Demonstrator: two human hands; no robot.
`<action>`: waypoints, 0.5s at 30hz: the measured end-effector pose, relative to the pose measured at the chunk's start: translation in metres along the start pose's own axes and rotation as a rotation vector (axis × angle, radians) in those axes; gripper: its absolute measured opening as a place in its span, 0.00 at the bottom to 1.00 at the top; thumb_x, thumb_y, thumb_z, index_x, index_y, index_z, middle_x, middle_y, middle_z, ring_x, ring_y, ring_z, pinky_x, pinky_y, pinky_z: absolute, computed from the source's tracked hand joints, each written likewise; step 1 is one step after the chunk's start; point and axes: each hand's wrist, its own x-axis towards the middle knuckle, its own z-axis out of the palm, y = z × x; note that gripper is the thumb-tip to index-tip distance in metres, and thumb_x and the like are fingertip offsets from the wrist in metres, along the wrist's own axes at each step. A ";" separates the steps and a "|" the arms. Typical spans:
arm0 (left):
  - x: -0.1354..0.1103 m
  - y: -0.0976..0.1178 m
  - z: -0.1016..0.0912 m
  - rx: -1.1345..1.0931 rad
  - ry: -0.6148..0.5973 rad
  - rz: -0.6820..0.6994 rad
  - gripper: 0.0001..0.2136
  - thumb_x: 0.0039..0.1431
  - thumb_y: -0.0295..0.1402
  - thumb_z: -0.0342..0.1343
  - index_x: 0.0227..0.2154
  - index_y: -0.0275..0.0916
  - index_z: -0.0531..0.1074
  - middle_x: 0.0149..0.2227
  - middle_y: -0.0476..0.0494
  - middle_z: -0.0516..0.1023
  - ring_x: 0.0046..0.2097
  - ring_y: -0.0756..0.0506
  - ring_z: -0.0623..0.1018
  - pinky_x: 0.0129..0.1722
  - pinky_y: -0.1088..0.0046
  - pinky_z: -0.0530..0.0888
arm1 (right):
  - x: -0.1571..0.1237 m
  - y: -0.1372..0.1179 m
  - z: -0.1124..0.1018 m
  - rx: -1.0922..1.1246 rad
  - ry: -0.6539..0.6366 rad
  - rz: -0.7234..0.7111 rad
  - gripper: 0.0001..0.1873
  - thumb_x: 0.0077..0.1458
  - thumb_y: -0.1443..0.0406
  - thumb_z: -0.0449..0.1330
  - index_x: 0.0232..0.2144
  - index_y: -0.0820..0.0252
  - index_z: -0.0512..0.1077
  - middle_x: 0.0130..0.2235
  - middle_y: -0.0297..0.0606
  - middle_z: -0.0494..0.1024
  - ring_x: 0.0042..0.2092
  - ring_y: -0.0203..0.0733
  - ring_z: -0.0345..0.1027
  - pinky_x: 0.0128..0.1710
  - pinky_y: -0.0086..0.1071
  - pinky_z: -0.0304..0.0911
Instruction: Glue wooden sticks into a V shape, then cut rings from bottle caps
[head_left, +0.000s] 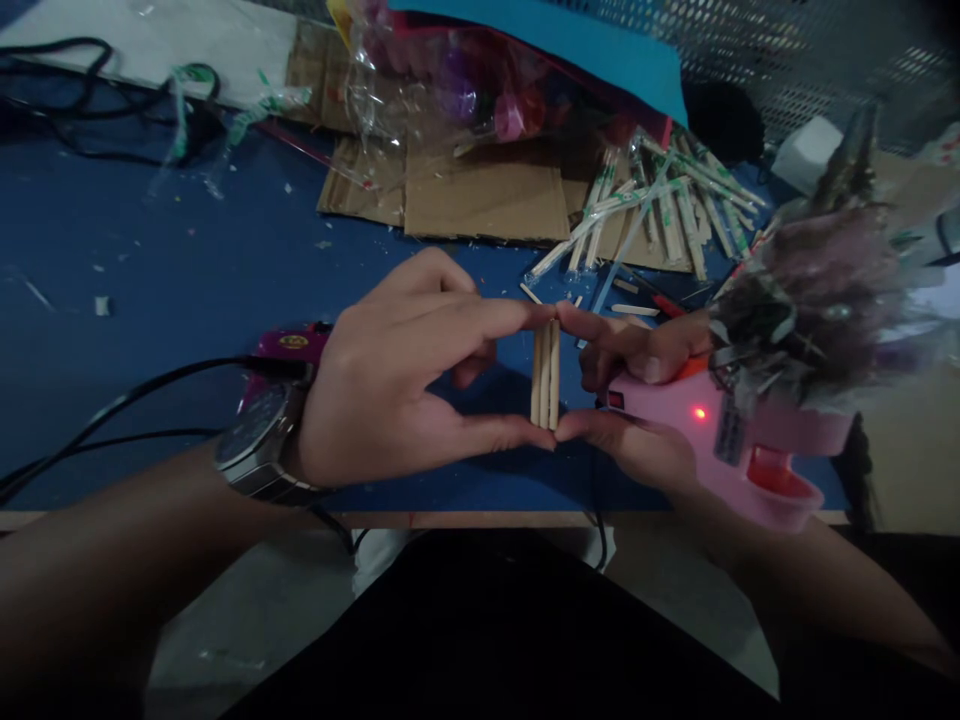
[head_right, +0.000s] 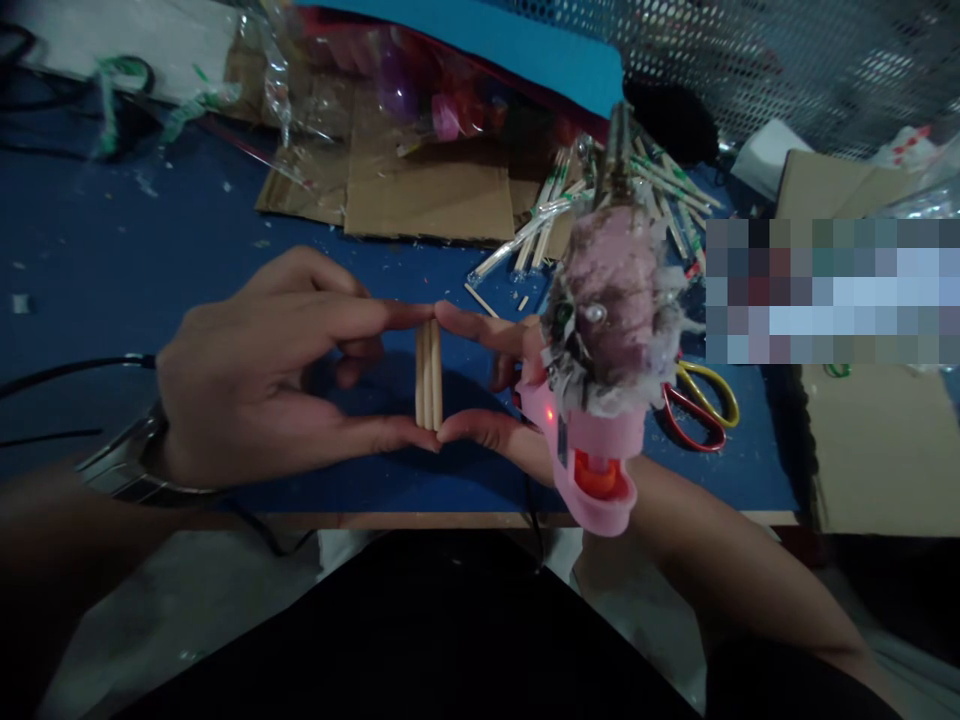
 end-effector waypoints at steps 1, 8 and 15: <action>0.000 0.000 0.000 -0.002 -0.014 -0.010 0.24 0.60 0.52 0.70 0.52 0.43 0.77 0.26 0.50 0.74 0.32 0.44 0.74 0.33 0.66 0.75 | 0.000 -0.001 0.001 0.022 0.023 -0.014 0.39 0.50 0.52 0.79 0.62 0.30 0.72 0.51 0.28 0.81 0.34 0.41 0.68 0.34 0.40 0.71; 0.000 0.000 -0.001 0.003 -0.029 -0.023 0.25 0.58 0.51 0.71 0.53 0.45 0.75 0.26 0.49 0.74 0.33 0.42 0.75 0.34 0.63 0.77 | 0.004 -0.011 0.005 0.100 0.134 -0.055 0.30 0.45 0.62 0.82 0.46 0.37 0.73 0.54 0.23 0.85 0.33 0.43 0.69 0.32 0.42 0.69; 0.003 0.003 -0.002 0.010 -0.043 -0.042 0.24 0.57 0.52 0.72 0.49 0.43 0.76 0.25 0.49 0.73 0.33 0.42 0.75 0.32 0.66 0.74 | 0.004 -0.005 -0.001 0.033 0.051 -0.022 0.32 0.46 0.55 0.81 0.53 0.37 0.79 0.48 0.28 0.84 0.32 0.41 0.68 0.31 0.39 0.68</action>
